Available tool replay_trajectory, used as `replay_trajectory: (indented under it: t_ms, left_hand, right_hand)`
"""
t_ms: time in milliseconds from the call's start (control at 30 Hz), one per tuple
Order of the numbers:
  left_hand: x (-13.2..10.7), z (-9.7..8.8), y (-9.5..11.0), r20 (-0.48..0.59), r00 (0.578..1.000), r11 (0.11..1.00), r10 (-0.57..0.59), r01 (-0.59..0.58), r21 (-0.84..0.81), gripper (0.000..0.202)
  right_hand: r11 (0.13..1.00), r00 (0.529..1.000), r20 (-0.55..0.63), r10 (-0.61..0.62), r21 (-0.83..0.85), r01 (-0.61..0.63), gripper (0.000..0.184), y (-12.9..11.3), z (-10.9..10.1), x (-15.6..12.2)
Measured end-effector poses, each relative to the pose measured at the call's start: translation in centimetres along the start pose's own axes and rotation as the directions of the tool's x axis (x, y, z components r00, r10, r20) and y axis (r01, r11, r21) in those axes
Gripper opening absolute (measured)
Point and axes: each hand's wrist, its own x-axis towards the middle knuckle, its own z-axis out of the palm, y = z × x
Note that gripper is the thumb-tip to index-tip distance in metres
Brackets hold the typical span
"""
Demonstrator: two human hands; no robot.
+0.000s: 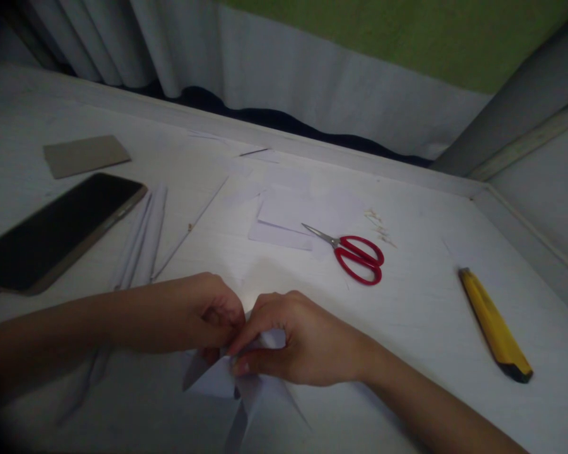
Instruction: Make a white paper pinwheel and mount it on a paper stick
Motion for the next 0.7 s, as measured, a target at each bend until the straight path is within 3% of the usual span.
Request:
replay_trajectory:
  t_ms: [200, 467, 567, 700]
  left_hand:
    - [0.1, 0.0, 0.1, -0.022, 1.000, 0.999, 0.015, -0.015, 0.034, 0.019]
    - [0.0, -0.2, -0.1, 0.027, 1.000, 0.998, -0.015, 0.017, -0.064, 0.015]
    - [-0.3, -0.6, 0.1, -0.001, 1.000, 0.995, -0.025, 0.025, -0.100, 0.014]
    - [-1.0, -1.4, 0.7, -0.070, 0.998, 0.988, 0.000, -0.011, -0.157, 0.013]
  right_hand:
    - [1.000, 1.000, -0.012, 0.012, 0.013, -0.012, 0.015, -0.1, 0.1, 0.0]
    - [0.999, 1.000, -0.005, -0.024, 0.046, 0.024, 0.016, 0.2, -0.2, -0.2]
    - [0.998, 0.995, -0.085, -0.047, 0.032, 0.050, 0.015, 0.1, -0.2, -0.2]
    - [0.997, 0.957, -0.281, -0.073, 0.014, 0.080, 0.015, 0.1, -0.2, -0.4]
